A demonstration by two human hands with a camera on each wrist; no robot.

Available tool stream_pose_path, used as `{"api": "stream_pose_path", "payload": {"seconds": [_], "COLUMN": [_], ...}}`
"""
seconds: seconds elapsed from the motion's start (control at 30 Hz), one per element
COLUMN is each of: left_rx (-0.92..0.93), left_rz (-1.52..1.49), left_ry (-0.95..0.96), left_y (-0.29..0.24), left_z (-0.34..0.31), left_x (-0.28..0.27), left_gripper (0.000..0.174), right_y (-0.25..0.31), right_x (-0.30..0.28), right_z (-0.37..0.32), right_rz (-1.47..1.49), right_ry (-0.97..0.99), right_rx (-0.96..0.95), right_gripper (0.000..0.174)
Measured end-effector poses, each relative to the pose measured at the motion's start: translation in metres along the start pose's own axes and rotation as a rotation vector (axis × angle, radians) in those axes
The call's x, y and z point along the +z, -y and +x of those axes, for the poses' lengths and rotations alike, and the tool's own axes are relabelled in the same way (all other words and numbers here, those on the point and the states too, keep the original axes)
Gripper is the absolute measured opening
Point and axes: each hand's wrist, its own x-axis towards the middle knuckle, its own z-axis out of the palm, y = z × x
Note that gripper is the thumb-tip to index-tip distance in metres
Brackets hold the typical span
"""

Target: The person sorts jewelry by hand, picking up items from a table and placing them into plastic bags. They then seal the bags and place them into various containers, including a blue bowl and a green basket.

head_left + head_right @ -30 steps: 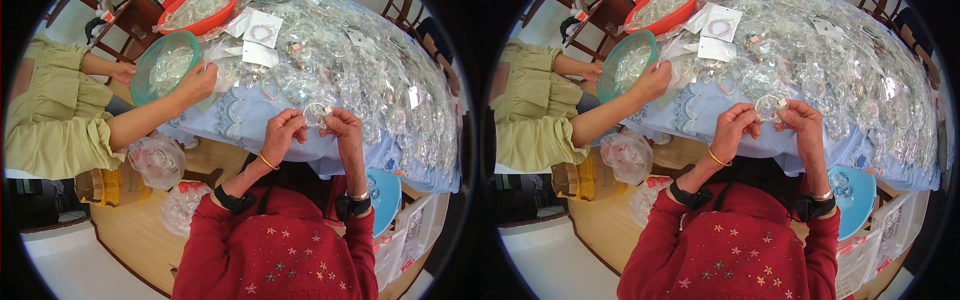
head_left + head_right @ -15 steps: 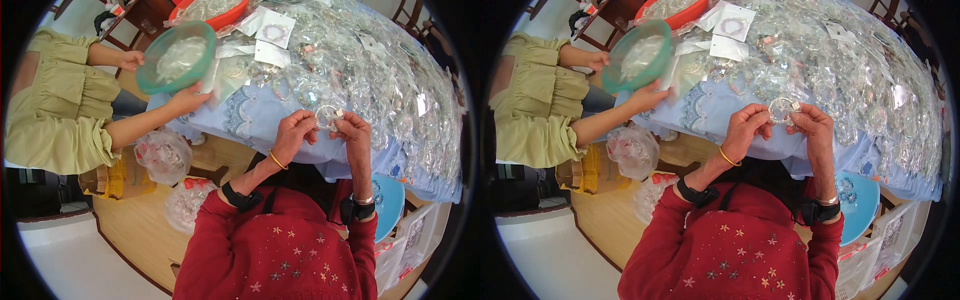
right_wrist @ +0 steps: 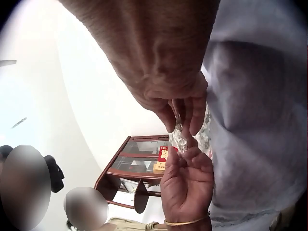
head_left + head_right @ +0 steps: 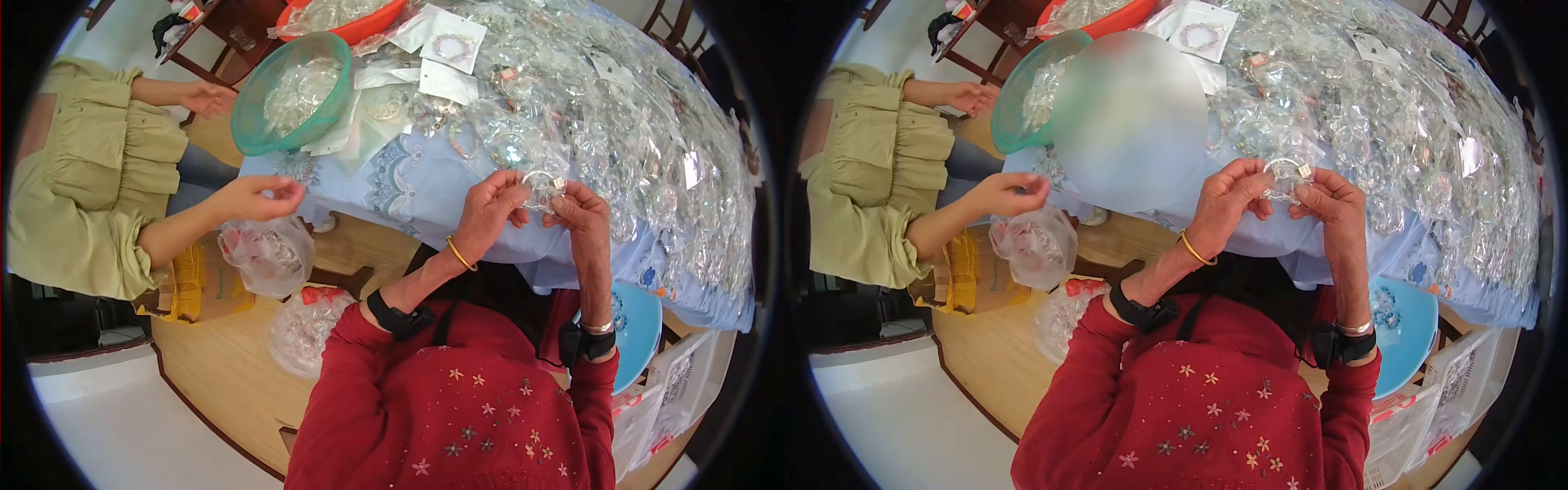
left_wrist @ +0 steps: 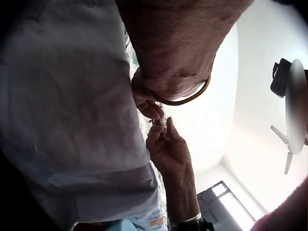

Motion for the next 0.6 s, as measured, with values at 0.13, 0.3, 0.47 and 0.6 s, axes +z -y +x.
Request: {"api": "stream_pose_path", "payload": {"seconds": [0.13, 0.3, 0.47, 0.6], "left_rx": [-0.054, -0.153, -0.220, -0.256], "left_rz": [0.130, 0.089, 0.126, 0.359], "left_ry": [0.034, 0.144, 0.292, 0.421], "left_y": [0.001, -0.006, -0.010, -0.008], "left_z": [0.005, 0.010, 0.016, 0.016], "left_x": [0.004, 0.020, 0.048, 0.078], "left_gripper": [0.020, 0.019, 0.019, 0.020], "right_y": [-0.001, 0.004, 0.006, 0.005], "right_x": [-0.007, -0.016, -0.038, -0.048], "right_z": [-0.006, -0.023, -0.050, -0.086], "right_rz": [-0.028, 0.100, 0.356, 0.421], "right_ry": [-0.038, -0.148, -0.175, -0.321], "right_rx": [0.010, -0.008, -0.025, -0.072], "right_gripper": [0.026, 0.026, 0.026, 0.028]}}
